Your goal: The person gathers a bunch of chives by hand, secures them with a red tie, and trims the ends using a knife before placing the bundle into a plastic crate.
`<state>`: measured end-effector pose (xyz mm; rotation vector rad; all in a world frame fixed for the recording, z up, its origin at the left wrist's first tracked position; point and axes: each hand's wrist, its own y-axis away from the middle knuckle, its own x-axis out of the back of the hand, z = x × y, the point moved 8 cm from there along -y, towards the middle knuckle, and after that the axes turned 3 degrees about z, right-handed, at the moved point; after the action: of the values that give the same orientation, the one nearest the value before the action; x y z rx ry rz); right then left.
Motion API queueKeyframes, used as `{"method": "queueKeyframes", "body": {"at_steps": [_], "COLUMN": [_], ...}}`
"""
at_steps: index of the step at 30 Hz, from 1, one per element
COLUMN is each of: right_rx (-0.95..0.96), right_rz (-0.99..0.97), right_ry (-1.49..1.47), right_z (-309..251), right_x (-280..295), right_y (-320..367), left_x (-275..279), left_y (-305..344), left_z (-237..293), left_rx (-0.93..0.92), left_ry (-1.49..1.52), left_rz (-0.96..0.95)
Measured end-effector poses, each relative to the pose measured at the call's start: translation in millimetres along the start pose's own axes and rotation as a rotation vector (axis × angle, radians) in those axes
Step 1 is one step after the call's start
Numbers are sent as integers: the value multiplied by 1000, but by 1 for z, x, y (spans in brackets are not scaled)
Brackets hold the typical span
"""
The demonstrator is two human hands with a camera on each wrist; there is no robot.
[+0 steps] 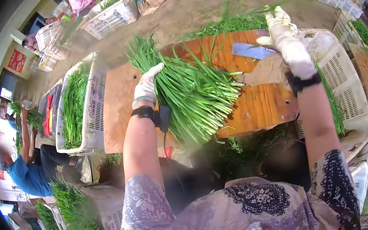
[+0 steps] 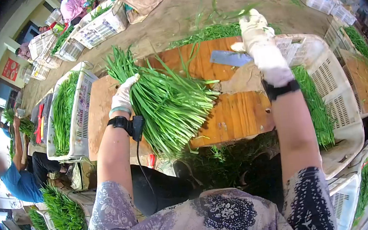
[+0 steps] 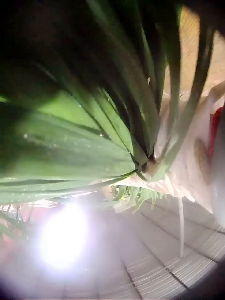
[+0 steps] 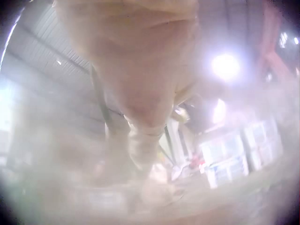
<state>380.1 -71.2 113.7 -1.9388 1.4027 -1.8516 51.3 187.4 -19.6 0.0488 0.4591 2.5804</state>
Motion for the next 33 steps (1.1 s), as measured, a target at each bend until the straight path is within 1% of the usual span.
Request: {"method": "queueKeyframes", "body": {"at_steps": [1, 2, 4, 5, 6, 8, 9, 10, 11, 13, 14, 15, 17, 20, 23, 24, 25, 27, 28, 29, 30, 31, 32, 33], "right_rx": [44, 77, 12, 70, 50, 4, -23, -2, -52, -120, 15, -77, -425, -535, -448, -427, -406, -369, -377, -481, -327, -445, -461, -472], "right_rz": [-61, -132, -574, -556, -404, -249, -247, -175, -200, -8, -88, -168, -464, -496, -684, -685, -738, -844, -892, -984, -1100, -1176, -1159, -1141], "right_ry": [-186, -374, -472, -31, 19, -104, -276, -316, -392, -1096, -1010, -1190, -1461, -1601, -1636, -1586, -1593, -1602, -1483, -1537, -1346, -1269, -1339, -1409], "right_z": [-14, -29, -98, -138, -147, -144, -138, -133, -129, -107, -113, -110, -102, -95, -104, -109, -111, -99, -82, -80, -74, -72, -74, -72], "right_x": [-15, -30, -42, -23, -27, -56, -62, -59, -43, -51, -36, -43, -57, -54, -55, -44, -37, -25, -22, 0, 15, 34, 62, 80], "right_y": [18, 36, 97, 110, 122, 145, 150, 153, 149, 159, 151, 157, 183, 194, 196, 197, 201, 214, 225, 228, 228, 226, 218, 213], "left_x": [0, -1, -6, -11, -13, -11, -11, -8, -7, -7, -6, -6, -6, -3, -5, -8, -6, 0, 4, 5, 8, 9, 10, 4], "left_y": [6, 8, 3, 1, -4, -8, -3, 3, 10, 17, 15, 14, 11, -7, -14, -2, -4, -13, -19, -22, -24, -25, -21, -3], "left_z": [5, 2, -7, -11, -16, -8, -2, 9, 11, 12, 12, 10, 4, -9, -10, -7, -7, -13, -12, -18, -21, -23, -24, -15], "left_rx": [-19, 4, 83, 125, 156, 55, 7, -87, -69, -38, -60, -41, -3, 5, 5, 64, 68, 79, -4, 10, 21, 32, 63, 120], "left_ry": [-18, 66, 169, 209, 251, 144, 96, -121, -125, -128, -138, -88, 8, 110, 51, 69, 79, 101, 34, 87, 143, 199, 196, 196], "left_rz": [17, -6, -45, -71, -127, -106, -89, -47, -30, -4, -9, -20, -39, -100, -101, -72, -79, -96, -68, -89, -111, -133, -97, -86]}}
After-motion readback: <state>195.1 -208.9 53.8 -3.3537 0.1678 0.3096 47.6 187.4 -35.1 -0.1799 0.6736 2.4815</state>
